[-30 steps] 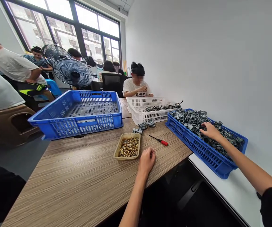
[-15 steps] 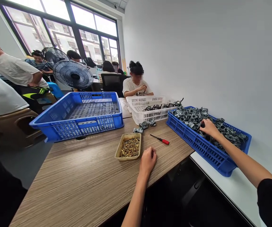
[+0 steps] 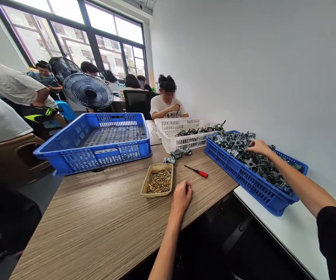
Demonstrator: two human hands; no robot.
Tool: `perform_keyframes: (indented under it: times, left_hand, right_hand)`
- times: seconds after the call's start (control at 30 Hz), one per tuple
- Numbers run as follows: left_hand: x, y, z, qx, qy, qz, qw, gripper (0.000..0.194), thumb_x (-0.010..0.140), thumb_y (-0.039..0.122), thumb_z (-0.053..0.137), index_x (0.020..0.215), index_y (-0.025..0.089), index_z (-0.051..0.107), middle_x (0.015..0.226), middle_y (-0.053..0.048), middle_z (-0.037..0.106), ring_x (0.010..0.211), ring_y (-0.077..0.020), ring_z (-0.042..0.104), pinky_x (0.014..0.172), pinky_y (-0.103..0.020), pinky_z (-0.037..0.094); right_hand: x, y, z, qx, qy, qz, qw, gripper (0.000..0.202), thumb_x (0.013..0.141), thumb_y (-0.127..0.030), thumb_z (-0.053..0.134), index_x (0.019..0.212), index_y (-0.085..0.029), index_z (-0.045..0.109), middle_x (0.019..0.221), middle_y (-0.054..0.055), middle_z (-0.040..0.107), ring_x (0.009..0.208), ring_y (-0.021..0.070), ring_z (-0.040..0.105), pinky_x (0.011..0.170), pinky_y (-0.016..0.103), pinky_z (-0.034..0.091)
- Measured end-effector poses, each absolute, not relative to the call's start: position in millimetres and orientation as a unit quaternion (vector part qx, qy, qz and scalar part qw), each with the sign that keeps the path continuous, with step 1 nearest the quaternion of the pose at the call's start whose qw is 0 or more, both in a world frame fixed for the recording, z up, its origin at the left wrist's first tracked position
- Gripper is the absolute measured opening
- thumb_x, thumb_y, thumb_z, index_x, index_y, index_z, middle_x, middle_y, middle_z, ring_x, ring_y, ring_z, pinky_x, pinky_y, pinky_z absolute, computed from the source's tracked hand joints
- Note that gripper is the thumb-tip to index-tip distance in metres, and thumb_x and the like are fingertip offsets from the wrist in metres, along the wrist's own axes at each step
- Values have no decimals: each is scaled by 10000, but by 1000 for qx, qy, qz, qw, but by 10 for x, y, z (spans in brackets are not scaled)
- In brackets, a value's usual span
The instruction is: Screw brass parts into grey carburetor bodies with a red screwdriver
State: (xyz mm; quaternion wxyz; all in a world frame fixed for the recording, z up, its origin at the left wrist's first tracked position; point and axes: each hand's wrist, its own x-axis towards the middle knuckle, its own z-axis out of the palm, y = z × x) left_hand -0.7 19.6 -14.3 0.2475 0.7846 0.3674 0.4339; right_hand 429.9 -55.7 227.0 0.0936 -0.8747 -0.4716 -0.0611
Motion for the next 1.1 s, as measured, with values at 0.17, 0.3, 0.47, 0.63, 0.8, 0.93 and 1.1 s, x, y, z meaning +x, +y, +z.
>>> perform_keyframes:
  times: [0.17, 0.3, 0.47, 0.63, 0.8, 0.93, 1.1]
  left_hand:
    - [-1, 200, -151, 783, 369, 435, 246, 98, 885, 181, 477, 833, 238, 539, 816, -40, 660, 793, -223, 624, 766, -354, 498]
    - [0, 198, -150, 781, 375, 434, 249, 93, 878, 187, 481, 821, 239, 533, 807, -39, 653, 785, -223, 624, 759, -354, 501]
    - [1, 194, -145, 778, 364, 440, 263, 98, 881, 182, 474, 826, 237, 533, 805, -35, 647, 776, -214, 621, 761, -355, 502]
    - [-9, 146, -95, 779, 360, 432, 277, 72, 843, 249, 602, 892, 232, 551, 859, -31, 643, 858, -232, 635, 824, -379, 527]
    - [-24, 71, -39, 785, 358, 427, 270, 384, 786, 309, 768, 1106, 226, 576, 1082, -69, 659, 1054, -277, 631, 962, -437, 535]
    - [-3, 56, -48, 777, 368, 433, 271, 532, 779, 324, 816, 1222, 215, 543, 1188, -99, 638, 1172, -298, 611, 1047, -453, 510]
    - [43, 102, -110, 755, 415, 435, 260, 674, 734, 344, 866, 1284, 197, 506, 1223, -123, 615, 1222, -323, 595, 1065, -474, 499]
  right_hand:
    - [4165, -475, 2610, -873, -475, 12, 109, 109, 779, -252, 748, 807, -154, 711, 669, 40, 720, 594, 187, 681, 654, 289, 543]
    - [3908, -417, 2758, -859, -496, 46, 120, 122, 779, -262, 753, 808, -146, 729, 707, 52, 741, 577, 173, 684, 617, 270, 541]
    - [3448, -305, 2731, -820, -555, 37, 136, 208, 733, -256, 774, 916, -167, 728, 788, 43, 761, 641, 171, 687, 647, 261, 526]
    - [2860, -183, 2379, -762, -627, 77, 145, 219, 728, -270, 763, 918, -168, 722, 821, 47, 754, 690, 180, 682, 632, 262, 507]
    - [2245, -63, 1762, -709, -679, 129, 144, 171, 708, -258, 767, 851, -186, 708, 777, 12, 719, 707, 170, 656, 627, 250, 483]
    - [1860, 14, 1343, -686, -702, 127, 143, 154, 674, -210, 756, 796, -194, 664, 732, -5, 658, 702, 170, 610, 636, 260, 445]
    - [1602, 64, 1109, -679, -711, 98, 153, 156, 699, -184, 720, 825, -195, 629, 821, 22, 640, 767, 184, 585, 706, 283, 428]
